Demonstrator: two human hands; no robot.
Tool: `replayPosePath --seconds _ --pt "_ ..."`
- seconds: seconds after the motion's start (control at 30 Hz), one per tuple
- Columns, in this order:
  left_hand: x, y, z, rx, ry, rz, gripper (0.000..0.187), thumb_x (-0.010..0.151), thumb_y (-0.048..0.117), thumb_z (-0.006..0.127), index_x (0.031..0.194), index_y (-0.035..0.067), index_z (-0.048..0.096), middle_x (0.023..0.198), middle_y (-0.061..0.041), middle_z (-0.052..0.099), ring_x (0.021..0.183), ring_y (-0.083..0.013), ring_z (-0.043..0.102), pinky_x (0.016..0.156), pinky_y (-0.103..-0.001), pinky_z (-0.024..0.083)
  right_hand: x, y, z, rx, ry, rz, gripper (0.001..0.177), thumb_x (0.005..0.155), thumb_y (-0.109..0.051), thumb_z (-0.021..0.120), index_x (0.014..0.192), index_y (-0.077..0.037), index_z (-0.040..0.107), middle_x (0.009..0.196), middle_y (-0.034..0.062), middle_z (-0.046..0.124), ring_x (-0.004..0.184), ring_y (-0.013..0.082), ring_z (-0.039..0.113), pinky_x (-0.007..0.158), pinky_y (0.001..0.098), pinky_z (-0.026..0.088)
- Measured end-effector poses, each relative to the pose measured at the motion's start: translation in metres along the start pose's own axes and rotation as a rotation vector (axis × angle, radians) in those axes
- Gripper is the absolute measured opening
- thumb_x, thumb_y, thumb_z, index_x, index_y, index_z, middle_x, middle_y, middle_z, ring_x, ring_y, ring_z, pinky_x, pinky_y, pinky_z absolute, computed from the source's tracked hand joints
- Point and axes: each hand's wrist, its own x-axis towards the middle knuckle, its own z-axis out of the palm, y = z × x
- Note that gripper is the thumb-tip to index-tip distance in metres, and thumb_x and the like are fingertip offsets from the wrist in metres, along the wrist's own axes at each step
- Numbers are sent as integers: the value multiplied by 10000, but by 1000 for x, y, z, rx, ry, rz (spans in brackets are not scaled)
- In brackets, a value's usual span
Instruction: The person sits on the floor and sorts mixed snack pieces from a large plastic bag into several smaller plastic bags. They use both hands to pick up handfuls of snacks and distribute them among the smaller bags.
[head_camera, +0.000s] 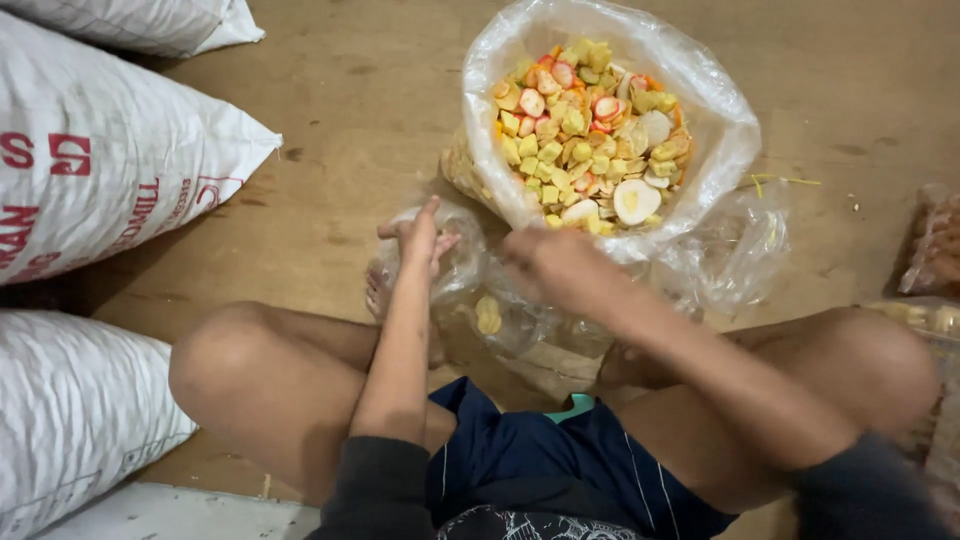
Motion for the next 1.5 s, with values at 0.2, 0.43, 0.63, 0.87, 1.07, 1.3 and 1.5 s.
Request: replayPosePath --seconds 0.2,0.43,0.63,0.87,1.07,1.3,1.5 --pt "41 -15 -2 -164 -160 -54 936 922 290 760 1569 61 124 1577 -362 111 1360 -667 335 1001 -642 549 26 -1 126 27 -492 388 775 918 -206 695 1596 -295 331 1178 255 686 1080 445 710 841 550 590" --pt "83 -27 -11 -396 -130 -87 899 905 190 782 1566 -12 207 1454 -311 219 1280 -606 480 977 -544 576 49 2 197 40 -207 420 541 970 -234 590 1472 -380 448 1145 162 688 958 400 752 798 552 596" --pt "120 -37 -25 -631 49 -107 808 835 75 788 1457 2 277 1314 -331 344 1156 -625 551 922 -610 610 53 0 207 52 -136 446 709 974 -189 595 1551 -444 272 1121 174 656 968 409 742 836 560 594" --pt "96 -12 -20 -788 73 -141 858 790 68 797 1467 57 271 1367 -280 327 1182 -593 528 946 -666 575 54 7 226 113 -19 468 255 962 -209 619 1200 -274 687 1020 105 714 885 332 769 754 470 616" --pt "5 46 -19 -195 -302 29 661 931 310 669 1480 70 392 1374 -211 427 1027 -404 667 770 -456 621 50 27 230 554 165 620 264 884 -206 697 1148 -210 714 915 103 773 931 345 753 827 504 588" --pt "47 9 -54 1128 165 550 321 833 506 682 1082 342 801 1239 -102 582 1234 -430 536 919 -617 546 43 33 228 582 173 722 271 892 -213 632 1145 -226 728 958 123 782 1002 391 728 897 521 565" --pt "108 -44 -59 1242 -80 440 245 850 417 647 1015 343 811 1034 -70 769 1022 -408 724 858 -525 611 41 28 223 544 139 725 369 875 -195 646 1229 -289 690 947 129 771 1022 389 725 927 520 560"
